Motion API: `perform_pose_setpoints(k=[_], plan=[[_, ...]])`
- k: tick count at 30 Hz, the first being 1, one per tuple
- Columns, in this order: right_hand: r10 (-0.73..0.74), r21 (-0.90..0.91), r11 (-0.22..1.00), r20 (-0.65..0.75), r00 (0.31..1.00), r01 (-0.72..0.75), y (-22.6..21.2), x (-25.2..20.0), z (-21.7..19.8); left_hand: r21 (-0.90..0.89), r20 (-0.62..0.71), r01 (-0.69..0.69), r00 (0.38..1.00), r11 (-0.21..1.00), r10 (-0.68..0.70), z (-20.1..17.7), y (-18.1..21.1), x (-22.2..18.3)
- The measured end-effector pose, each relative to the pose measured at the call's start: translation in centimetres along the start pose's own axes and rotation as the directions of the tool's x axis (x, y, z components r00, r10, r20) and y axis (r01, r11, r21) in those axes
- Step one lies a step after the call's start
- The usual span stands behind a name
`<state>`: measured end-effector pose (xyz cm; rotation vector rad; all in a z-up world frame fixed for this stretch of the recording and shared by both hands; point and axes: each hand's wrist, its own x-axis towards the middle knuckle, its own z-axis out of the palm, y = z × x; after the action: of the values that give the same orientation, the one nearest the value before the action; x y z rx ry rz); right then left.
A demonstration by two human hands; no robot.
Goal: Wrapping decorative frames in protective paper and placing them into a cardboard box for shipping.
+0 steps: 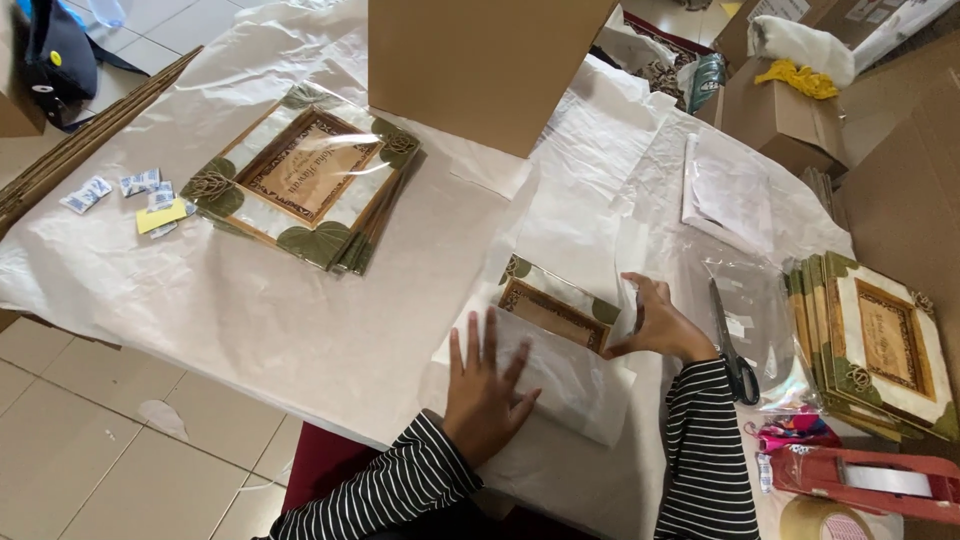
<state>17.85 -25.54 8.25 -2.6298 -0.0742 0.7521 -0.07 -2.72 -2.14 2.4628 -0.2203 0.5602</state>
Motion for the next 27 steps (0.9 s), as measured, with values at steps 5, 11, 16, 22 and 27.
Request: perform_pose_setpoints(k=[5,11,16,22,27], plan=[[0.003,0.013,1.000,-0.015,1.000,-0.003,0.3,0.3,0.0,0.012,0.027,-0.338,0.941,0.941,0.338,1.3,0.9,0.1],[0.015,-0.015,1.000,-0.007,1.000,-0.015,0.7,1.6,-0.9,-0.051,0.129,-0.373,0.917,0.926,0.377,0.3,1.3,0.4],[0.083,0.217,0.974,-0.068,0.994,-0.066,0.0,2.7,-1.7,-0.059,0.062,-0.375,0.924,0.925,0.378,0.4,1.2,0.3],[0.125,0.574,0.818,-0.234,0.964,0.033,2.4,4.9,-1.0,0.012,0.177,-0.395,0.905,0.919,0.387,0.7,1.0,0.2],[0.182,0.574,0.817,-0.341,0.922,0.051,0.7,4.1,-0.3,0.029,0.155,-0.396,0.909,0.918,0.387,1.0,0.9,0.1]])
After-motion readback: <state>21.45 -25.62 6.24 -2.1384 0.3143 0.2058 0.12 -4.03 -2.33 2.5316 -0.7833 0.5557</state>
